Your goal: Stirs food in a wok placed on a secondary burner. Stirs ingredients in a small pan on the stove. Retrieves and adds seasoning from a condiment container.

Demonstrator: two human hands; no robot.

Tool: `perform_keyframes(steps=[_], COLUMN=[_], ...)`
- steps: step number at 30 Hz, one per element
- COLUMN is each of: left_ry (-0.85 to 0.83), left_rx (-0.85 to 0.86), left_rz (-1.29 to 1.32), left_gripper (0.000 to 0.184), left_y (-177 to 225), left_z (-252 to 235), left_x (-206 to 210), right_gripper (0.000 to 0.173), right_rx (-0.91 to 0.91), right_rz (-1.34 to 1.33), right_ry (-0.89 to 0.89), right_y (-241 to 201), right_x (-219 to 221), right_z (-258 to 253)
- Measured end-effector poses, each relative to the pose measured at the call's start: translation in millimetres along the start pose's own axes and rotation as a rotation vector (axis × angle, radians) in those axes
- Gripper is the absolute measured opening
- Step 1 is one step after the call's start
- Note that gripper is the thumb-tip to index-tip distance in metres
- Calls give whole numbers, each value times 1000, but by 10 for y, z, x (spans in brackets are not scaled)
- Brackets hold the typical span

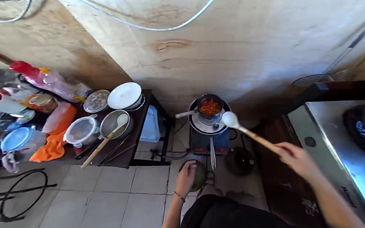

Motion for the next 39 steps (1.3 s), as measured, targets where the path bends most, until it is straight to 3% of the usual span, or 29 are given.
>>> perform_keyframes(steps=[5,11,18,24,31,39], left_ry=[34,-9,-66,-110,-137,-152], left_rx=[-57,-105,-114,-164,-237,-260], left_rz=[25,24,54,64,40,18], left_gripper=[36,35,37,36,36,37], left_y=[-329,-623,-906,-1038,-1207,-1316], left_z=[10,31,-74,-103,-29,41], left_x=[-344,-395,-228,-152,-68,-1], right_gripper=[39,43,47,32,34,36], right_rx=[136,192,217,37,-172,-282], right_rz=[87,36,253,448,827,901], right_ry=[-256,-334,-526,-252,-499,-580], right_y=[124,466,614,488,723,826], right_x=[1496,2288,2136,1902,2391,2445], right_z=[-957,-1446,-1783,-2618,-3275,-3458])
Point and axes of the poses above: each hand's wrist, its own z-axis away from the middle knuckle, its own x-axis out of the palm, y = z × x, the point moved 5 cm from there along -z, towards the middle knuckle, and after that the axes turned 6 degrees about -z, right-handed, at the moved point
